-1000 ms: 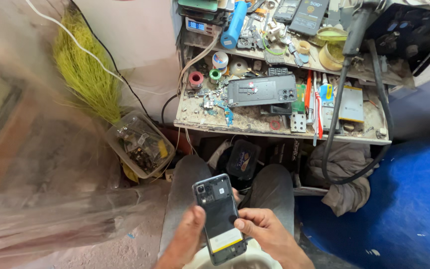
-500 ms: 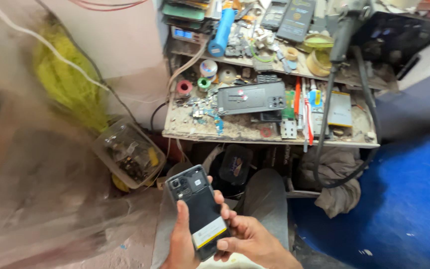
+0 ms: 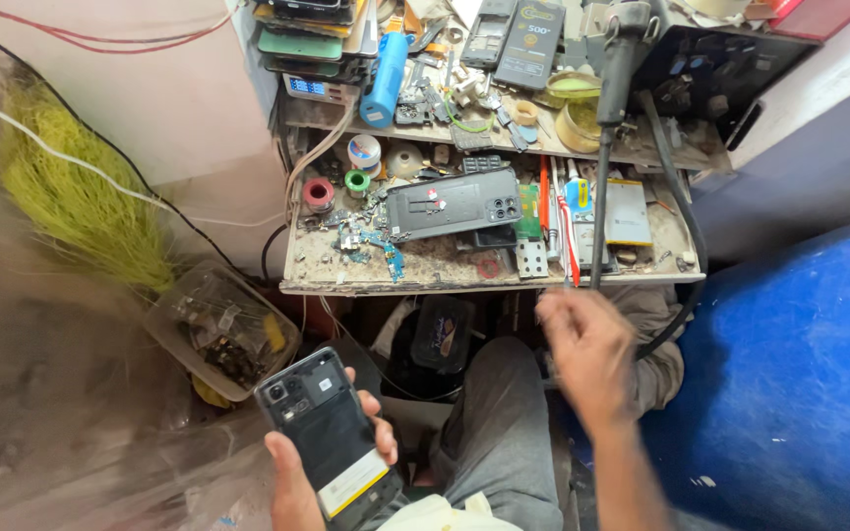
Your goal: The person holds a disassembled smartphone, connects a charging cable, and uses a small screwdriver to work on the back of the device. They repeatedly probe the rear camera area and battery connector region while the phone remains powered on.
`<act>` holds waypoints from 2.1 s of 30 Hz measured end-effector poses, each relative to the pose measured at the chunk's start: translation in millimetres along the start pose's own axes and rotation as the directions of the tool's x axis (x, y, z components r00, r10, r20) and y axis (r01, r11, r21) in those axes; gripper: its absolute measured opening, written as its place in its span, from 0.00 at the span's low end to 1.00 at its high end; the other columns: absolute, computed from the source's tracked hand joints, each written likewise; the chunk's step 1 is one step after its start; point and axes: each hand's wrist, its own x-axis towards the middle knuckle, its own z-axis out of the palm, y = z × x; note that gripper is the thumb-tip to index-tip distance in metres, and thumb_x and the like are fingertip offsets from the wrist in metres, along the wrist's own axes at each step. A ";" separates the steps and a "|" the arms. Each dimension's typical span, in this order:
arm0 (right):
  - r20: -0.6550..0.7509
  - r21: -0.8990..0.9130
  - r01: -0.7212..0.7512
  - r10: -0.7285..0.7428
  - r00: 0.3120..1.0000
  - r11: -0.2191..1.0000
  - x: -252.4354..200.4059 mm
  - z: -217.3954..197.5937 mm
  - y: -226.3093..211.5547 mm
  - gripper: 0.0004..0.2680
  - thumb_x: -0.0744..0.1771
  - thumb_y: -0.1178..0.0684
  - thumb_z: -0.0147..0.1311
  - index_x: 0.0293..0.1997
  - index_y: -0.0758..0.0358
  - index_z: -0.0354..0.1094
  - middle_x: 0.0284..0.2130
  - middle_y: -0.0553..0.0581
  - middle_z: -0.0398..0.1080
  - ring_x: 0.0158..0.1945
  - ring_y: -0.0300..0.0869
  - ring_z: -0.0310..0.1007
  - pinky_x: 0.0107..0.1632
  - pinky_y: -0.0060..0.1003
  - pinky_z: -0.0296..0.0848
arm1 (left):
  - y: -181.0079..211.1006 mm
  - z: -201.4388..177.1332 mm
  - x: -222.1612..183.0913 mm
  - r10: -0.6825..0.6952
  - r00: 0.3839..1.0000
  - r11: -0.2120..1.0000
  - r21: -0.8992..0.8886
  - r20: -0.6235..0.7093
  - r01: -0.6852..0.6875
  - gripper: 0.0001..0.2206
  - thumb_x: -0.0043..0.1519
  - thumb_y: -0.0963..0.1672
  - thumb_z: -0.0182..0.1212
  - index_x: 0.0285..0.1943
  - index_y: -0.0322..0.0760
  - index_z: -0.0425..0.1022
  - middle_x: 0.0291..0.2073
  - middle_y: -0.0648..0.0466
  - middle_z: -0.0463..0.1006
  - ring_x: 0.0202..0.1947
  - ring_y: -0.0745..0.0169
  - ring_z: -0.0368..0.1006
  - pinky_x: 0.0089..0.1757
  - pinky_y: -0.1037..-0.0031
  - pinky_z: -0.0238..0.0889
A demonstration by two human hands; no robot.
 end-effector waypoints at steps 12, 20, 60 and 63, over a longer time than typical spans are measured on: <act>0.114 -0.638 0.163 -0.117 0.987 0.753 64.7 25.9 13.4 0.12 0.64 0.54 0.57 0.51 0.61 0.70 0.40 0.61 0.72 0.45 0.56 0.75 0.45 0.53 0.74 | 25.5 -4.0 -14.2 -0.011 0.995 0.993 0.117 -0.099 0.023 0.42 0.62 0.64 0.46 0.71 0.25 0.57 0.49 0.38 0.75 0.40 0.46 0.78 0.39 0.55 0.73; 0.170 -0.730 0.163 -0.055 0.984 0.663 77.4 30.3 25.5 0.13 0.63 0.51 0.58 0.47 0.68 0.65 0.42 0.65 0.70 0.46 0.57 0.74 0.44 0.53 0.75 | 33.4 0.3 -7.6 -0.005 1.000 0.997 0.081 0.002 0.005 0.40 0.64 0.63 0.45 0.70 0.26 0.57 0.50 0.37 0.74 0.41 0.45 0.77 0.39 0.56 0.73; 0.757 0.640 -0.754 0.050 0.652 0.149 -53.2 17.0 70.4 0.19 0.68 0.35 0.52 0.42 0.66 0.70 0.32 0.55 0.69 0.32 0.38 0.68 0.34 0.35 0.76 | 58.5 -37.3 -20.2 0.195 0.978 0.974 0.134 -0.072 -0.185 0.35 0.68 0.54 0.57 0.76 0.22 0.57 0.53 0.38 0.71 0.45 0.46 0.71 0.45 0.58 0.67; 0.867 0.369 -0.929 0.358 0.347 0.007 -75.7 114.6 86.2 0.12 0.71 0.47 0.49 0.41 0.68 0.68 0.33 0.58 0.72 0.30 0.41 0.72 0.34 0.32 0.76 | 56.8 -44.3 -20.2 0.194 0.977 0.978 0.092 -0.092 -0.186 0.34 0.65 0.50 0.58 0.76 0.21 0.56 0.53 0.39 0.70 0.46 0.46 0.69 0.46 0.57 0.66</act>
